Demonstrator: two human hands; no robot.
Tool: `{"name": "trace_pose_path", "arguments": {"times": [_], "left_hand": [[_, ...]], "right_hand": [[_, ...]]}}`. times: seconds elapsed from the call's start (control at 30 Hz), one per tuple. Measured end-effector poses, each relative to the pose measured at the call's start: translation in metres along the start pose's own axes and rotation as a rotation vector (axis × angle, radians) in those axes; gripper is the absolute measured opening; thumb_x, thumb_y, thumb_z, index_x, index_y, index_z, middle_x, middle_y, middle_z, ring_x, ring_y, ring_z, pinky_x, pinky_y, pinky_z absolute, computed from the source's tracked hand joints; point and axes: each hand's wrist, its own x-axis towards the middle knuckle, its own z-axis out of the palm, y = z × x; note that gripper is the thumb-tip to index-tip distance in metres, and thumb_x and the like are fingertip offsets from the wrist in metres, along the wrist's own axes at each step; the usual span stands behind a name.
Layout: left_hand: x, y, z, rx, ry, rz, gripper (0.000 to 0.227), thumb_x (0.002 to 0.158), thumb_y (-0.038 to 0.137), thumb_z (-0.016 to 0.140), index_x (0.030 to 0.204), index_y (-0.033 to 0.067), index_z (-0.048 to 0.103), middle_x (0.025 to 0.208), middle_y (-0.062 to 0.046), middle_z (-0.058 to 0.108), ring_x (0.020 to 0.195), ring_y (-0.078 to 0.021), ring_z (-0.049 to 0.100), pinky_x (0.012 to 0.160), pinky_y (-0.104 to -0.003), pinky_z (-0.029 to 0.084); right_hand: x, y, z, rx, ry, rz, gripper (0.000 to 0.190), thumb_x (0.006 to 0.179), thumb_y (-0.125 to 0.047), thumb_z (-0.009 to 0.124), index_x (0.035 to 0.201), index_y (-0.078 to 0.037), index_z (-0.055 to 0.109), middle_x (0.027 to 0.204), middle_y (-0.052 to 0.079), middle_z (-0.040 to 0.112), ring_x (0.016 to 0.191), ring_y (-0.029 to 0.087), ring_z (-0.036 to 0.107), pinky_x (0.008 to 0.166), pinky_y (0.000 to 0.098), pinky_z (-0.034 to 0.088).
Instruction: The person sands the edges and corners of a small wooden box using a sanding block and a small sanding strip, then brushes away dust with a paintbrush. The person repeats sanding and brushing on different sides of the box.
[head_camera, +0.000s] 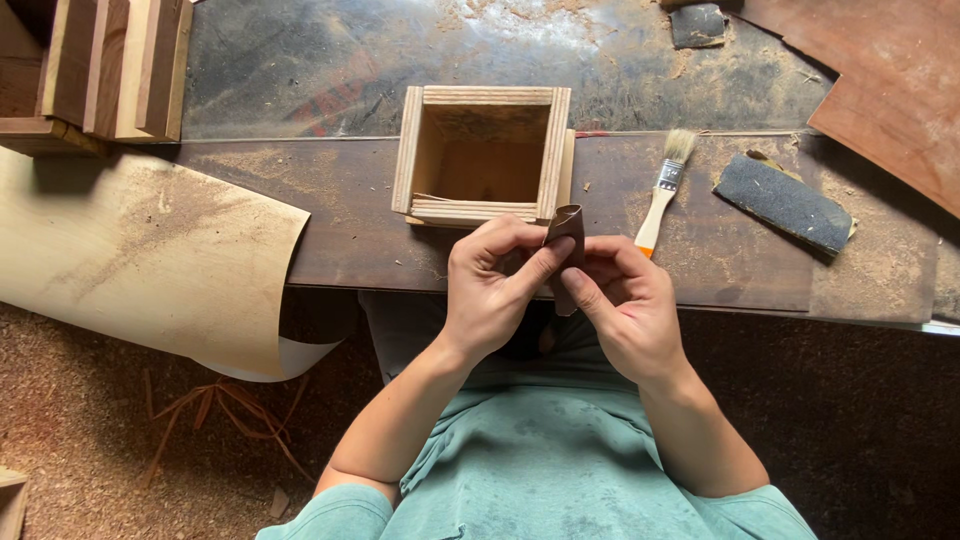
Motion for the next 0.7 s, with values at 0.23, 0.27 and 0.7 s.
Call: {"name": "trace_pose_path", "arguments": {"times": [0.23,0.27,0.7], "left_hand": [[0.002,0.005,0.0,0.16,-0.081,0.036,0.014,0.095,0.011,0.076,0.106,0.0017,0.076,0.1,-0.004,0.066,0.084,-0.0076,0.062,0.075,-0.022,0.052],[0.0,0.01,-0.002,0.198,-0.082,0.025,0.015,0.095,0.011,0.076,0.107,0.0016,0.075,0.101,-0.004,0.066,0.082,-0.0073,0.062,0.074,-0.022,0.053],[-0.003,0.016,-0.003,0.221,0.04,0.162,0.011,0.093,0.007,0.078,0.104,0.0025,0.078,0.084,-0.006,0.069,0.074,-0.0118,0.066,0.066,-0.024,0.053]], "right_hand": [[0.006,0.005,-0.005,0.039,-0.015,0.013,0.014,0.106,-0.006,0.059,0.12,-0.002,0.057,0.102,0.005,0.068,0.09,0.009,0.066,0.079,0.024,0.056],[0.007,0.002,-0.007,0.015,-0.025,0.016,0.015,0.106,-0.006,0.058,0.12,-0.002,0.055,0.104,0.005,0.069,0.093,0.009,0.067,0.082,0.0247,0.057],[0.027,-0.036,-0.003,-0.558,-0.237,-0.042,0.017,0.103,-0.012,0.06,0.114,0.0,0.065,0.091,0.009,0.069,0.08,0.011,0.068,0.072,0.0265,0.055]]}}
